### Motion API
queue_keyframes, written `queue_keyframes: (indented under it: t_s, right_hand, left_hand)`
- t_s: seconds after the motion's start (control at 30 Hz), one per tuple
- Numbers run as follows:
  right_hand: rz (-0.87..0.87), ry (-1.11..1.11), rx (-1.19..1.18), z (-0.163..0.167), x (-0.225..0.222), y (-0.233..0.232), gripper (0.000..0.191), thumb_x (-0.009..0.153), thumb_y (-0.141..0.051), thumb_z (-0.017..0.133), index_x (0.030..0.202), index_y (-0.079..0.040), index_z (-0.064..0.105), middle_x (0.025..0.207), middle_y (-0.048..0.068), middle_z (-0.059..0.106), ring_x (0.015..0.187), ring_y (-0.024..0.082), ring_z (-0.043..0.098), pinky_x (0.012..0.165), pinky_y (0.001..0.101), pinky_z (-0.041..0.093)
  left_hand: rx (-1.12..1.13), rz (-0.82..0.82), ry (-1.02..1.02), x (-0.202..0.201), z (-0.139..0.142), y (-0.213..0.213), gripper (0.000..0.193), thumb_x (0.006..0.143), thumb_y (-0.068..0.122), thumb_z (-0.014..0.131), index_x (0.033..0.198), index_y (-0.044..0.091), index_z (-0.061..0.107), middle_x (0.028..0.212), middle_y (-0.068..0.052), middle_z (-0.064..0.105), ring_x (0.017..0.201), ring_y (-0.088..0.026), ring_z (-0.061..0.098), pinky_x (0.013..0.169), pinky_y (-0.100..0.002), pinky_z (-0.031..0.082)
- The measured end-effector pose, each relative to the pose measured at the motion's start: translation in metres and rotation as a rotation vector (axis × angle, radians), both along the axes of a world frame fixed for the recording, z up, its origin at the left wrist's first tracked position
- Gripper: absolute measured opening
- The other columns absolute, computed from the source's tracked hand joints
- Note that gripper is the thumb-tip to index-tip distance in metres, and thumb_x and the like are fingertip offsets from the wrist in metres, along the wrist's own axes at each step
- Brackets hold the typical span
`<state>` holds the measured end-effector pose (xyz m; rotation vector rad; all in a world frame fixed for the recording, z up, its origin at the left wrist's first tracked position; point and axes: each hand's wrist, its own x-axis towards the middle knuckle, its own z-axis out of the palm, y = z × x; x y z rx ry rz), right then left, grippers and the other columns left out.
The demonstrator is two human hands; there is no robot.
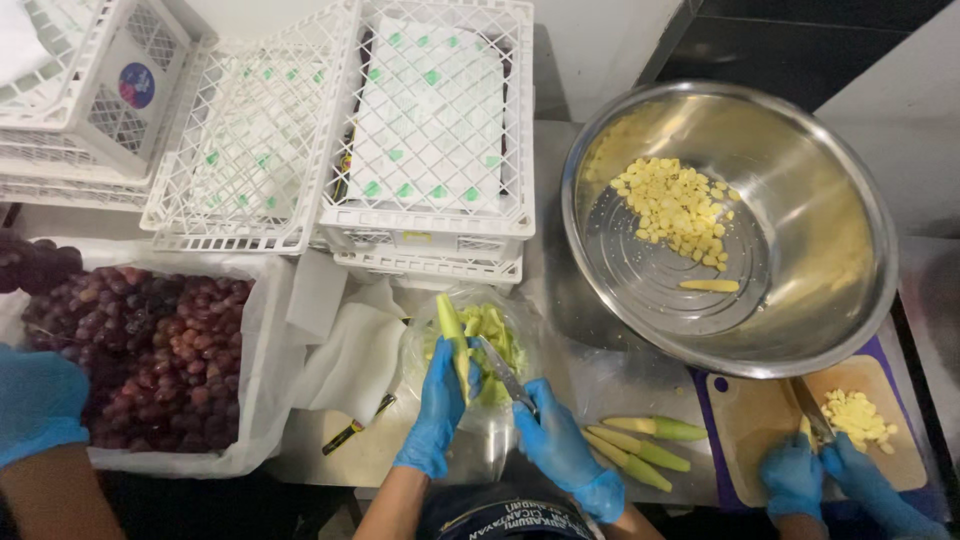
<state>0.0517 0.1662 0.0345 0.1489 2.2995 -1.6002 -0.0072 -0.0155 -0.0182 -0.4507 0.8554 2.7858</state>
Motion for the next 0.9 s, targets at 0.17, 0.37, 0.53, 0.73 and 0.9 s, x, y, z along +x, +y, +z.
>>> queue_keyframes:
  t_s: [0.17, 0.37, 0.53, 0.73, 0.9]
  right_hand:
    - [0.151, 0.326, 0.064, 0.001, 0.008, -0.008, 0.012, 0.1, -0.015, 0.057, 0.101, -0.002, 0.056, 0.077, 0.023, 0.066, 0.074, 0.045, 0.065, 0.057, 0.0476, 0.047]
    - [0.169, 0.164, 0.095, 0.006, 0.011, -0.009, 0.017, 0.099, -0.018, 0.058, 0.1, -0.001, 0.062, 0.07, 0.025, 0.063, 0.066, 0.045, 0.064, 0.056, 0.0474, 0.043]
    - [0.132, 0.165, 0.023, 0.007, 0.015, -0.008, 0.021, 0.098, -0.02, 0.057, 0.103, -0.001, 0.065, 0.071, 0.022, 0.067, 0.063, 0.037, 0.069, 0.055, 0.0439, 0.048]
    - [0.15, 0.186, 0.04, 0.004, 0.013, -0.01, 0.022, 0.099, -0.02, 0.057, 0.104, 0.0, 0.066, 0.075, 0.022, 0.069, 0.066, 0.036, 0.07, 0.058, 0.0424, 0.049]
    - [0.114, 0.149, 0.008, 0.003, 0.015, -0.013, 0.023, 0.098, -0.02, 0.056, 0.105, 0.0, 0.064, 0.078, 0.021, 0.071, 0.064, 0.032, 0.07, 0.058, 0.0415, 0.05]
  left_hand:
    - [-0.263, 0.013, 0.113, -0.001, -0.002, -0.005, 0.038, 0.107, 0.03, 0.054, 0.132, 0.002, 0.053, 0.085, -0.007, 0.056, 0.057, -0.01, 0.051, 0.043, -0.024, 0.039]
    - [-0.561, -0.088, 0.117, 0.007, 0.014, -0.004, 0.078, 0.087, 0.013, 0.066, 0.155, 0.017, 0.028, 0.105, -0.003, 0.057, 0.067, -0.009, 0.057, 0.045, -0.022, 0.042]
    - [-0.592, -0.101, 0.136, 0.009, 0.015, -0.005, 0.095, 0.085, 0.007, 0.07, 0.162, 0.02, 0.015, 0.113, -0.003, 0.053, 0.071, -0.009, 0.059, 0.047, -0.023, 0.044]
    - [-0.648, -0.134, 0.115, 0.012, 0.006, -0.006, 0.101, 0.084, 0.007, 0.07, 0.164, 0.023, 0.011, 0.113, -0.004, 0.053, 0.068, -0.011, 0.056, 0.047, -0.024, 0.045]
    - [-0.741, -0.06, 0.279, 0.011, 0.006, -0.001, 0.089, 0.094, 0.008, 0.068, 0.165, 0.012, 0.015, 0.126, -0.007, 0.053, 0.106, -0.012, 0.056, 0.088, -0.025, 0.053]
